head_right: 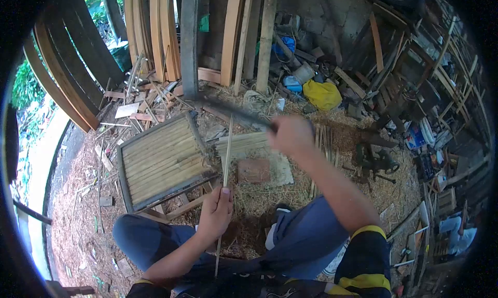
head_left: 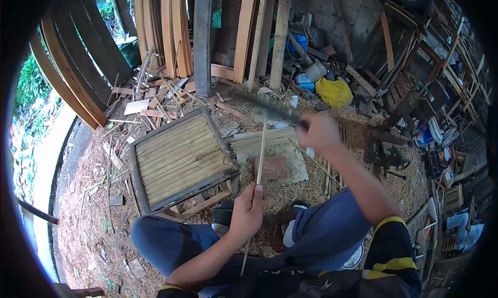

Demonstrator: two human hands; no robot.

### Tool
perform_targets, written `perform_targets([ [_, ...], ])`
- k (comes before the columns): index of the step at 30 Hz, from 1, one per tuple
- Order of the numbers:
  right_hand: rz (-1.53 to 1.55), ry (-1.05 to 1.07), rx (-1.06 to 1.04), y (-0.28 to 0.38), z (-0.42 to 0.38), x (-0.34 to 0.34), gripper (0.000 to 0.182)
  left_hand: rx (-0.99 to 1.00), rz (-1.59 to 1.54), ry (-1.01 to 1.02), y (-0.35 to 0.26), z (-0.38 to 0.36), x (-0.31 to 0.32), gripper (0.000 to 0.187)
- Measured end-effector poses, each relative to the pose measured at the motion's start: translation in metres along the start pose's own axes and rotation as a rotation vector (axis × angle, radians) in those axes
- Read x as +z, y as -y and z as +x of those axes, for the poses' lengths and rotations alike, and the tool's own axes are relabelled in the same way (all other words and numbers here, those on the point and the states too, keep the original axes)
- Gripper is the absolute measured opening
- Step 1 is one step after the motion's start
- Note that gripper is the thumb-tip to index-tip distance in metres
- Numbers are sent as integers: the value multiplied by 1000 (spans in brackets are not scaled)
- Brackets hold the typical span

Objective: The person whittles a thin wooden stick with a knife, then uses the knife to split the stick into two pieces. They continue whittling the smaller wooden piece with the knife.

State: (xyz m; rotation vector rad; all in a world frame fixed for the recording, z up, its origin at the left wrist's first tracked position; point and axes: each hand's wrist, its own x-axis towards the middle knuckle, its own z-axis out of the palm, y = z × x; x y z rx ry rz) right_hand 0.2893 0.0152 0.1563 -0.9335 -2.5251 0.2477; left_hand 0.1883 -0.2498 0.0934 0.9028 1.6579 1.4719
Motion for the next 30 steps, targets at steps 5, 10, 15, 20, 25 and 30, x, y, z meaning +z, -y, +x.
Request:
perform_targets([
  [5, 102, -129, 216, -29, -1, -15, 31, 69, -115, 23, 0, -4, 5, 33],
  [10, 92, 20, -216, 34, -43, -2, 26, -180, -454, 47, -11, 7, -15, 32],
  [15, -44, 98, -385, 34, -45, 17, 23, -81, -325, 60, 0, -2, -5, 32],
  [20, 106, -79, 148, -17, 7, -2, 24, -43, -233, 82, 6, -20, 6, 31],
  [25, 199, -70, 39, 8, -24, -7, 27, -165, -426, 73, -1, -10, -3, 27],
  [30, 104, 28, -445, 44, -54, 9, 25, -179, -508, 113, -16, -11, -7, 26],
])
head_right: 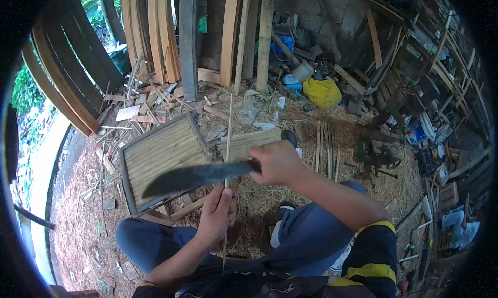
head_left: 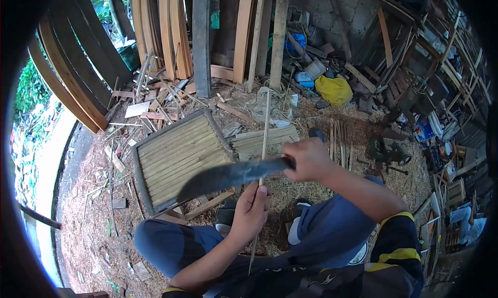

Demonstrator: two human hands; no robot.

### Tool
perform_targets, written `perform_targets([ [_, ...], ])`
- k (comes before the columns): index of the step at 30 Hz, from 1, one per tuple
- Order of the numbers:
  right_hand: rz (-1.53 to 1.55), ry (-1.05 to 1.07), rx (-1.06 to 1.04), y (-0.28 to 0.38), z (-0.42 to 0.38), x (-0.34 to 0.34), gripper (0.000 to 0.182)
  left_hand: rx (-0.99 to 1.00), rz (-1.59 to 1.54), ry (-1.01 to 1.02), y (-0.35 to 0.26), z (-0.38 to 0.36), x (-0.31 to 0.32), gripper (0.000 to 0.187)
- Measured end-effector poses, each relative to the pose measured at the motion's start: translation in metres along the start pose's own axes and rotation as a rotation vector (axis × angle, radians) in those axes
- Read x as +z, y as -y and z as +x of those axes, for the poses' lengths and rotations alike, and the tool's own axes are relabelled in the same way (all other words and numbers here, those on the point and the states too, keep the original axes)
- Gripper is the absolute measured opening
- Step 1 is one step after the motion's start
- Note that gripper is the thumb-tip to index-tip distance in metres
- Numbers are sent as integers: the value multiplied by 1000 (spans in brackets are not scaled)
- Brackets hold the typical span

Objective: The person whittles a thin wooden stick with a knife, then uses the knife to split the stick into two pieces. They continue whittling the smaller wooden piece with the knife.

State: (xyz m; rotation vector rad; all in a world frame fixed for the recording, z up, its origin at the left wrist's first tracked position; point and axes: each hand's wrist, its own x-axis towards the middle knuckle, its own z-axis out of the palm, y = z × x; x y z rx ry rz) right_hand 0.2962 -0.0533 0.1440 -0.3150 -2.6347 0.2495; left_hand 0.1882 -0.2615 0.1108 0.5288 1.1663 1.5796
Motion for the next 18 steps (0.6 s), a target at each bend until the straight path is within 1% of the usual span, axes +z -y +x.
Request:
perform_targets([
  [1, -43, 41, -55, 1, -2, 3, 26, 3, -21, 14, 1, -1, 1, 27],
  [4, -104, 71, -2, -22, 3, 1, 25, 121, 104, 19, 18, -1, -3, 27],
  [7, -48, -47, 386, -53, 18, -14, 26, 41, 14, 20, 20, -5, -4, 28],
  [10, -90, -153, 505, -67, 24, -30, 27, -28, 11, 50, 15, -8, -2, 29],
  [11, -51, -94, 540, -60, 17, -30, 28, -34, -11, 49, 13, -7, -2, 29],
  [13, -27, -76, 308, -34, 6, -23, 24, -48, -58, 36, 7, -4, -2, 30],
  [14, -13, -68, 191, -22, 1, -18, 23, -24, -44, 33, 5, -6, -1, 29],
  [16, -70, 17, 37, -4, -6, -7, 23, 24, -14, 24, 2, -9, 3, 27],
  [17, -97, 60, -41, 0, -7, -4, 23, 82, 32, 12, 10, -6, 2, 26],
  [18, -108, 71, -33, -3, -6, 0, 24, 138, 79, -2, 18, -2, 1, 24],
])
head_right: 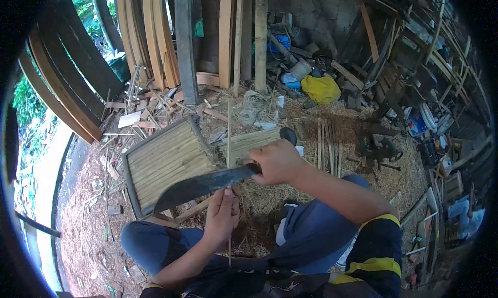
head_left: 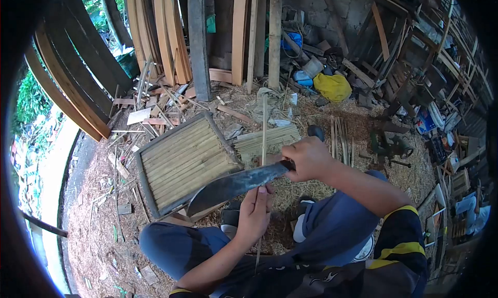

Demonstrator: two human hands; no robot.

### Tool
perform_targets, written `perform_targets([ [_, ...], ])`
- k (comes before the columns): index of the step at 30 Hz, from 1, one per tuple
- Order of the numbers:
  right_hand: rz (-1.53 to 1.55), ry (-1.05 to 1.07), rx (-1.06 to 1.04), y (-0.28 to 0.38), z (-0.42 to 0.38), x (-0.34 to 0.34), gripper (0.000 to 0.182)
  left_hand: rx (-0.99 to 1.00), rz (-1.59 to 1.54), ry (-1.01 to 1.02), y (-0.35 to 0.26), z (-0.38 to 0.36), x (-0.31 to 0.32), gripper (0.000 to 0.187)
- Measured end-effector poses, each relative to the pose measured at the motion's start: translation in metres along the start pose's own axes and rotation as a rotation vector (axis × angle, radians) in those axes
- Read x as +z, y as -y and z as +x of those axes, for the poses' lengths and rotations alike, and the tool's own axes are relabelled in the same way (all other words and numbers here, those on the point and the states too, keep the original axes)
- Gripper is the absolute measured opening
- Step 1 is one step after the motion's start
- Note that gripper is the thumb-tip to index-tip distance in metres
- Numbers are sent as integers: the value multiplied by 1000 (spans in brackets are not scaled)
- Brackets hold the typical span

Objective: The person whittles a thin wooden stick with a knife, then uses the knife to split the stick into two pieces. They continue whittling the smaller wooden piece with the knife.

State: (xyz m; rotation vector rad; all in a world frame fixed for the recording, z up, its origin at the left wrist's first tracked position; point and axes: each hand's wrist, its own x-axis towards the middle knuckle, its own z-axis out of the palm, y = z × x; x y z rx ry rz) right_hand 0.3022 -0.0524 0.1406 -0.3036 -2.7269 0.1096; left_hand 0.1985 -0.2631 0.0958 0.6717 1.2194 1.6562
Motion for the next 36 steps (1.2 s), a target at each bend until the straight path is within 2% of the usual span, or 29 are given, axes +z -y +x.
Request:
perform_targets([
  [2, -21, 32, 19, -13, -1, 6, 27, 59, 44, -29, 14, -1, -2, 22],
  [3, -15, 65, 125, -18, 4, -6, 27, 63, 42, -42, 13, -4, -1, 21],
  [5, 5, -116, 472, -57, 16, -6, 28, 89, 85, -46, 14, -9, 2, 20],
  [7, 44, -155, 656, -77, 20, -35, 28, 134, 172, -19, 19, -15, 6, 19],
  [8, 63, -186, 742, -82, 23, -46, 28, 87, 172, -16, 15, -14, 6, 21],
  [10, 156, -202, 642, -64, 13, -43, 28, -7, 159, -24, 7, -12, 3, 25],
  [11, 205, -201, 594, -50, 4, -37, 29, 22, 53, -19, 11, -6, -1, 24],
  [13, 204, -221, 271, -24, -2, -27, 19, -16, 31, -21, 0, -4, 0, 24],
  [16, 56, -24, 38, 1, -6, -15, 21, -9, 52, -27, -2, -5, 1, 25],
  [19, 5, -15, -11, -4, -7, -1, 27, 8, 63, -24, 1, -5, 4, 25],
  [23, -58, 23, 42, -18, -2, 0, 28, 41, 63, -20, 14, 2, -1, 22],
  [26, -109, 137, 148, -29, 7, -8, 33, -44, -31, -67, 6, 1, 1, 25],
  [29, -85, 16, 385, -57, 14, -18, 31, -125, -58, -48, -5, -6, 1, 25],
  [32, -16, -64, 660, -69, 21, -26, 30, -92, -49, -7, 12, -8, 0, 26],
  [36, 66, -86, 660, -57, 10, -33, 30, -113, -79, -60, 6, -4, -4, 26],
])
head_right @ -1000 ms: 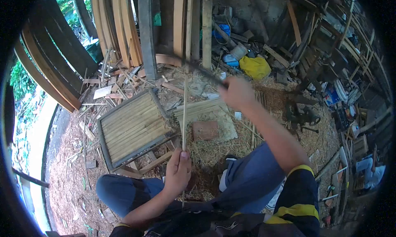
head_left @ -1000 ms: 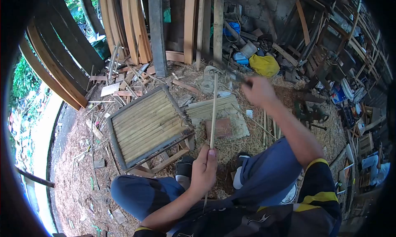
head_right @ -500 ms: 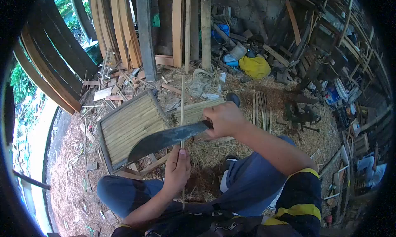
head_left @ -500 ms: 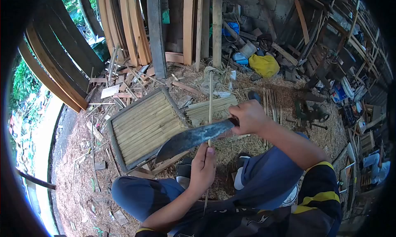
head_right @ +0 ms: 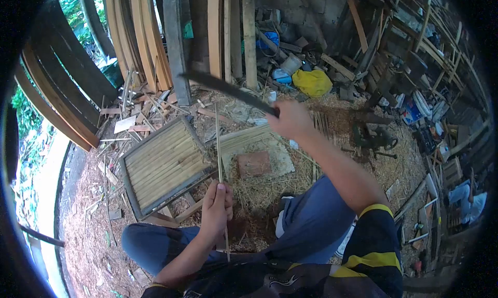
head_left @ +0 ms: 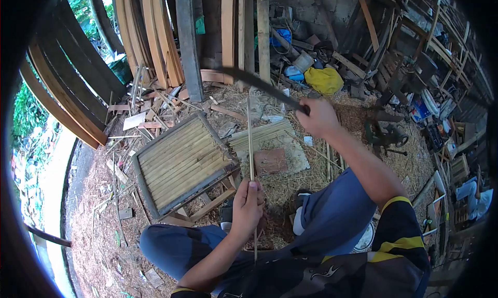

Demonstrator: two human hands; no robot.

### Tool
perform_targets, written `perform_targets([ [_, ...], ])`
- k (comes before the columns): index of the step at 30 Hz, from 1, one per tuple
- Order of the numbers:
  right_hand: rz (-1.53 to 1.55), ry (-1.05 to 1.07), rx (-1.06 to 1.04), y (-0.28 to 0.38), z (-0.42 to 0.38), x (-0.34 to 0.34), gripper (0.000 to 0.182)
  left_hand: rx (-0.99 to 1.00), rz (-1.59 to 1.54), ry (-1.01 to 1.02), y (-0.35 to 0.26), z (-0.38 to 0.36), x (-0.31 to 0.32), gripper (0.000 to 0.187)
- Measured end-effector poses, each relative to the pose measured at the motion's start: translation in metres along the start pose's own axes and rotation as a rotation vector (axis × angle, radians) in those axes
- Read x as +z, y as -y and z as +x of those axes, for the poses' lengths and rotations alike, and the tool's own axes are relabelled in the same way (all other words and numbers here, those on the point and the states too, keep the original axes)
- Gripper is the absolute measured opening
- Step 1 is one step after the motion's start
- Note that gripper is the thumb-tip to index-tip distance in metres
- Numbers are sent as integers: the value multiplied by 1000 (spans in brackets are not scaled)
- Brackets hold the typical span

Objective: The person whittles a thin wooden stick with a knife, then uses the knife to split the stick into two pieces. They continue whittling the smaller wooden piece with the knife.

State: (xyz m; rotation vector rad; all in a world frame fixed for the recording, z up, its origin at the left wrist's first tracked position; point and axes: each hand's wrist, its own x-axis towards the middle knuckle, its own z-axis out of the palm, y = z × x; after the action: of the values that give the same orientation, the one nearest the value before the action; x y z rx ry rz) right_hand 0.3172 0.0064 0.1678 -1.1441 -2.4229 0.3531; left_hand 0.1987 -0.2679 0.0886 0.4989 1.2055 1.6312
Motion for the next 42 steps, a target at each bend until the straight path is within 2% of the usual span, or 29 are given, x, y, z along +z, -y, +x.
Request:
perform_targets([
  [3, 86, -26, -380, 14, -29, 16, 22, -27, 2, 6, -7, 1, -2, 26],
  [6, -67, 150, -585, 32, -51, 31, 23, -62, -39, 36, -7, 0, -1, 25],
  [9, -91, 170, -659, 31, -53, 41, 27, -43, -18, 50, -4, -1, -3, 25],
  [12, -192, 98, -597, 19, -37, 44, 29, 31, 31, 1, -5, -3, 5, 25],
  [13, -136, 81, -592, 16, -32, 43, 31, 36, 38, -1, -5, -1, 4, 25],
  [19, -215, 109, -540, 8, -19, 41, 33, 14, 3, 2, -1, 3, 1, 25],
  [22, -252, 95, -201, -10, 17, 9, 27, -38, 14, 24, -3, 0, 0, 25],
  [26, -191, 35, -248, 3, 1, 17, 22, -56, -52, 4, 4, 3, 0, 25],
  [30, -142, 37, -268, 11, -6, 16, 26, -17, 16, 16, 2, -3, 2, 26],
  [33, -230, 136, -570, 15, -21, 25, 30, -15, 27, 11, 1, -5, 6, 26],
  [36, -180, 30, -124, 5, 7, 14, 32, 30, -7, 32, 14, -2, 1, 28],
  [37, -80, 5, 86, -4, 24, 11, 32, 21, 1, 49, 14, -6, 3, 28],
  [40, -42, -105, 72, -20, 21, -6, 30, -13, -2, 84, 5, -8, 5, 29],
  [42, -11, -78, -54, -8, -4, -2, 29, -75, -59, 55, 5, -1, 0, 30],
])
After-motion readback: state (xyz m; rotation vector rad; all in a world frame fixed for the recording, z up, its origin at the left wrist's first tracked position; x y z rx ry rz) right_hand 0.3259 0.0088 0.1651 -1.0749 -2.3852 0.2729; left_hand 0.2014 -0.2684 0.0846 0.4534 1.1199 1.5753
